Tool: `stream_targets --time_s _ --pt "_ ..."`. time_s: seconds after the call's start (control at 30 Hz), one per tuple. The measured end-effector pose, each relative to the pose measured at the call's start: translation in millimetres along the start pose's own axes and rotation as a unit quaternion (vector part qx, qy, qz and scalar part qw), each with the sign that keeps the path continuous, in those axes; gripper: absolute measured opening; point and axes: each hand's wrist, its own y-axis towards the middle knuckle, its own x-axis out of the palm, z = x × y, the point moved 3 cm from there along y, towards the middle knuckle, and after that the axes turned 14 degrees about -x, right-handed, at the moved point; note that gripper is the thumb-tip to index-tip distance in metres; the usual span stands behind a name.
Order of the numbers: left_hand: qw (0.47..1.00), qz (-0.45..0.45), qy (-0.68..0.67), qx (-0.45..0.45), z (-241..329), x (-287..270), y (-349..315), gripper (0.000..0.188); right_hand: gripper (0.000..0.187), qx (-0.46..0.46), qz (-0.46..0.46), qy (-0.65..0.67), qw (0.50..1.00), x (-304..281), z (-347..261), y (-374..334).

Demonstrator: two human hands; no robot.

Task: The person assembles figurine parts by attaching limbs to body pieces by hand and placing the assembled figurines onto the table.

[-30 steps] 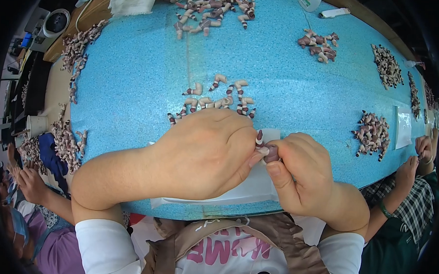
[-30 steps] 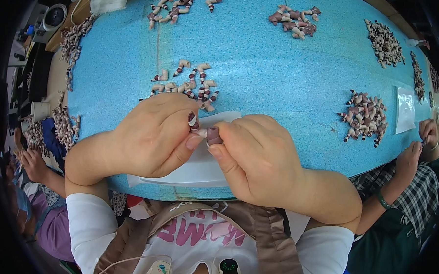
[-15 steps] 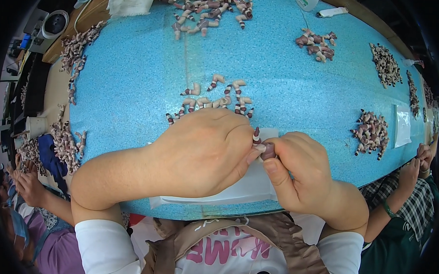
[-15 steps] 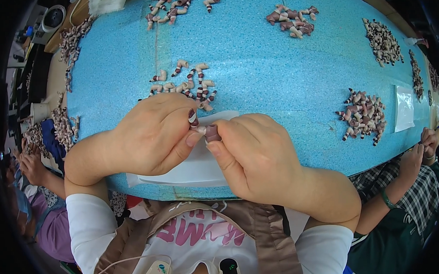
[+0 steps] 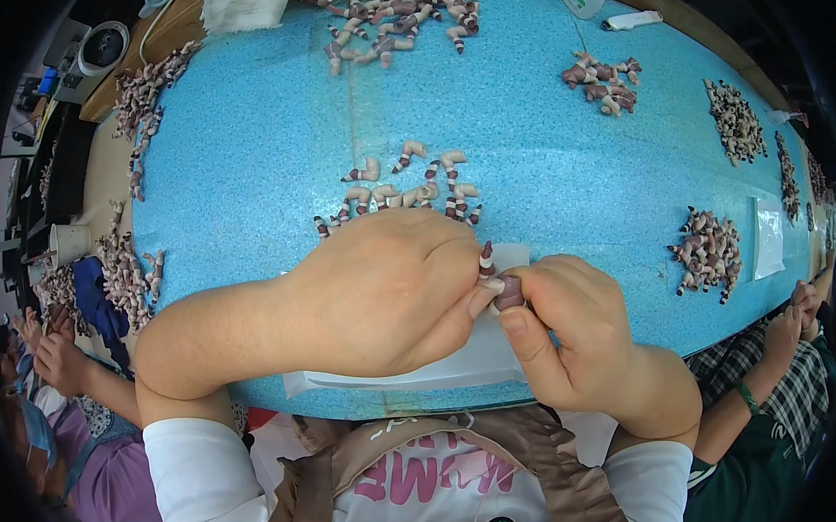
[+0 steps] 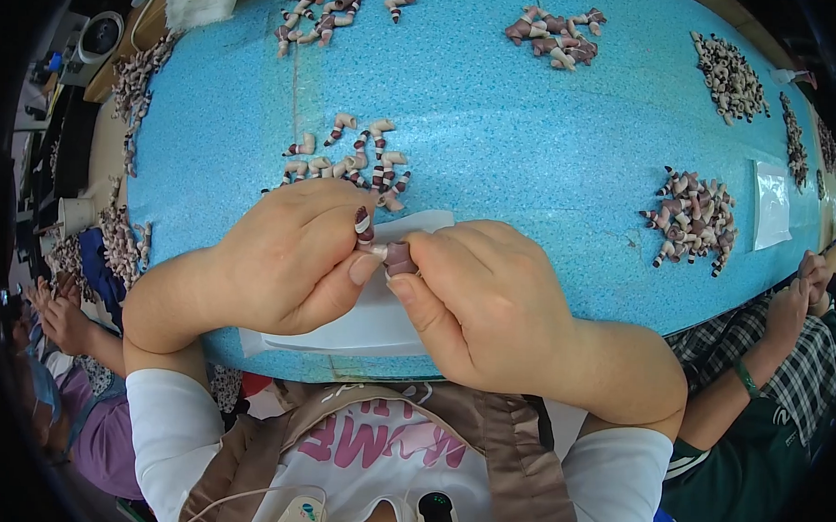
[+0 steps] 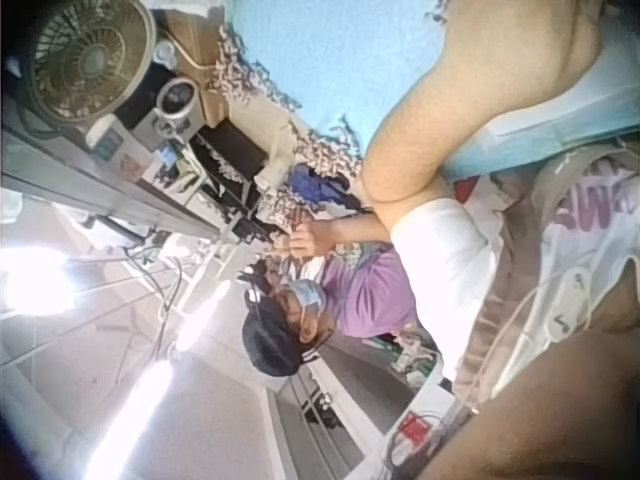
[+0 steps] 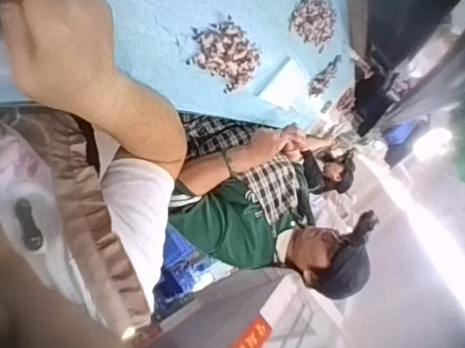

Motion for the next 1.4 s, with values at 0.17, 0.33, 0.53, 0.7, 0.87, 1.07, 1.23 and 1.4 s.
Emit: stream_targets --time_s 0.17,0.33,0.53,0.7,0.87,1.07,1.23,1.4 --pt "0.999 -0.036 -0.008 -0.037 -1.8 -0.3 1.0 0.017 0.012 0.003 0.001 0.007 1.000 1.0 2.2 -0.1" --pt "0.998 -0.039 -0.005 -0.042 -1.6 -0.3 0.4 0.017 0.012 0.017 -0.007 0.010 1.000 2.0 1.6 -0.2" --pt "1.000 -0.015 -0.020 -0.012 -3.6 2.6 -1.6 0.014 0.012 0.014 0.008 0.012 1.000 3.2 1.6 -0.5" --pt "0.999 -0.036 0.002 -0.038 -0.8 -0.4 1.1 0.017 0.012 0.014 0.005 0.015 1.000 1.7 2.5 -1.3" --pt "0.998 -0.039 0.005 -0.043 -1.4 -0.3 1.6 0.016 0.012 0.019 -0.003 0.015 1.000 0.6 3.9 -0.4" --pt "0.981 -0.120 -0.136 -0.067 -20.2 -7.1 6.9 0.024 0.017 0.015 -0.022 0.052 0.998 0.6 16.3 6.8" --pt "0.947 -0.068 -0.172 -0.264 -34.4 -39.6 10.8 0.032 0.032 -0.008 0.027 -0.156 0.987 -20.4 34.0 12.1" --pt "0.958 0.067 0.149 -0.235 -51.4 -70.5 -4.8 0.039 0.036 0.074 0.041 -0.402 0.912 -47.9 66.1 2.8"
